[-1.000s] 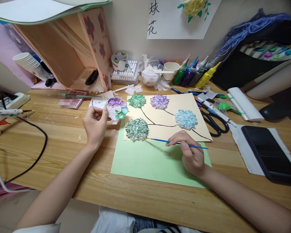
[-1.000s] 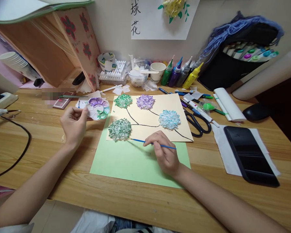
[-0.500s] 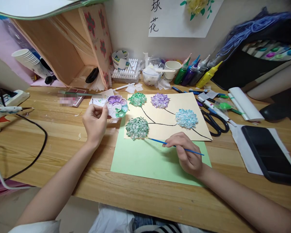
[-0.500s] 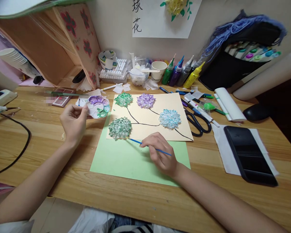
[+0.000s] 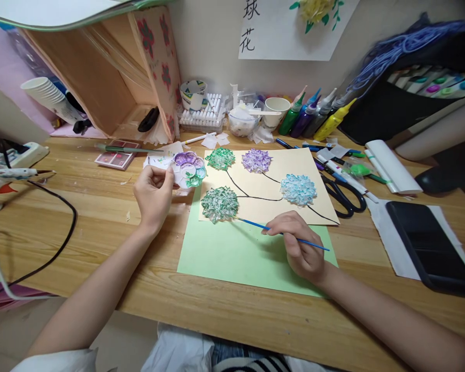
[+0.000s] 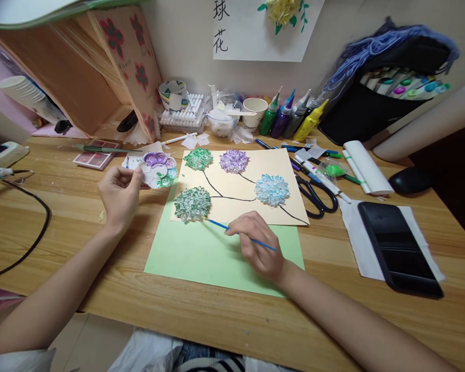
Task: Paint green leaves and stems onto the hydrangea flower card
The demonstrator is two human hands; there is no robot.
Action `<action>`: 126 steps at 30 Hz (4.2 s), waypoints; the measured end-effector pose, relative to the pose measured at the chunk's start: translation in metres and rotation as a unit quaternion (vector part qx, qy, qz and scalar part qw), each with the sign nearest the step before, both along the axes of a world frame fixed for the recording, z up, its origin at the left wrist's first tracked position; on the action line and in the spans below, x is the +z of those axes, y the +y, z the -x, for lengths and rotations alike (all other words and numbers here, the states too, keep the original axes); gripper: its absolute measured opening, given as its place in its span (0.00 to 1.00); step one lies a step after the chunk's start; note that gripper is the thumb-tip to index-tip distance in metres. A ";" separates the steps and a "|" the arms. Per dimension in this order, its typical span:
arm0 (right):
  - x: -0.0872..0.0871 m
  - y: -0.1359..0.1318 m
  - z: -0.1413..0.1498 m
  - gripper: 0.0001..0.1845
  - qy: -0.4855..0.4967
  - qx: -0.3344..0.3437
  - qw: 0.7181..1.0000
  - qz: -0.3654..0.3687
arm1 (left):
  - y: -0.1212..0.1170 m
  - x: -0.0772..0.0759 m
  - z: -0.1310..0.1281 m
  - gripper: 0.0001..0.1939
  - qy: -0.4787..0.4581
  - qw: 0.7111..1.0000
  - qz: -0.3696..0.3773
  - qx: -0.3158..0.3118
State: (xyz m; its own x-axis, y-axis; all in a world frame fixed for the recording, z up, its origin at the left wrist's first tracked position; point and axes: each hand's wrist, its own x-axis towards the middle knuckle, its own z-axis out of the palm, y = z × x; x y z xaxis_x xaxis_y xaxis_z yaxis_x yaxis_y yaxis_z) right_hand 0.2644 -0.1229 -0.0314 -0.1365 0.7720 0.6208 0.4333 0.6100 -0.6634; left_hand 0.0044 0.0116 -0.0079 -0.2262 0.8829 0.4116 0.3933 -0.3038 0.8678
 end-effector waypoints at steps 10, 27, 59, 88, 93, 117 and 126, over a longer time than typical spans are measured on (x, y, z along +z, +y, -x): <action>0.000 -0.001 -0.001 0.12 -0.017 -0.004 1.000 -0.012 | 0.000 0.000 0.000 0.11 -0.011 1.000 -0.002 -0.007; -0.002 -0.005 -0.007 0.11 -0.001 -0.026 0.998 -0.052 | -0.001 0.001 -0.001 0.11 -0.006 1.000 0.007 0.000; -0.002 0.001 -0.001 0.14 0.011 -0.041 0.999 -0.011 | -0.034 0.002 -0.029 0.07 0.083 0.990 -0.098 -0.052; 0.003 0.007 0.006 0.14 -0.031 -0.050 0.997 0.044 | -0.041 -0.005 -0.036 0.03 0.219 0.945 -0.237 -0.059; 0.002 0.009 0.006 0.13 0.037 -0.043 0.993 0.105 | -0.042 -0.006 -0.038 0.04 0.200 0.950 -0.231 -0.072; 0.009 0.034 -0.026 0.11 0.503 -0.151 0.834 0.171 | 0.005 0.043 0.057 0.22 0.359 0.906 0.220 0.039; 0.019 0.023 -0.063 0.10 0.566 -0.180 0.788 0.163 | 0.039 0.014 -0.028 0.18 0.104 0.896 0.373 -0.216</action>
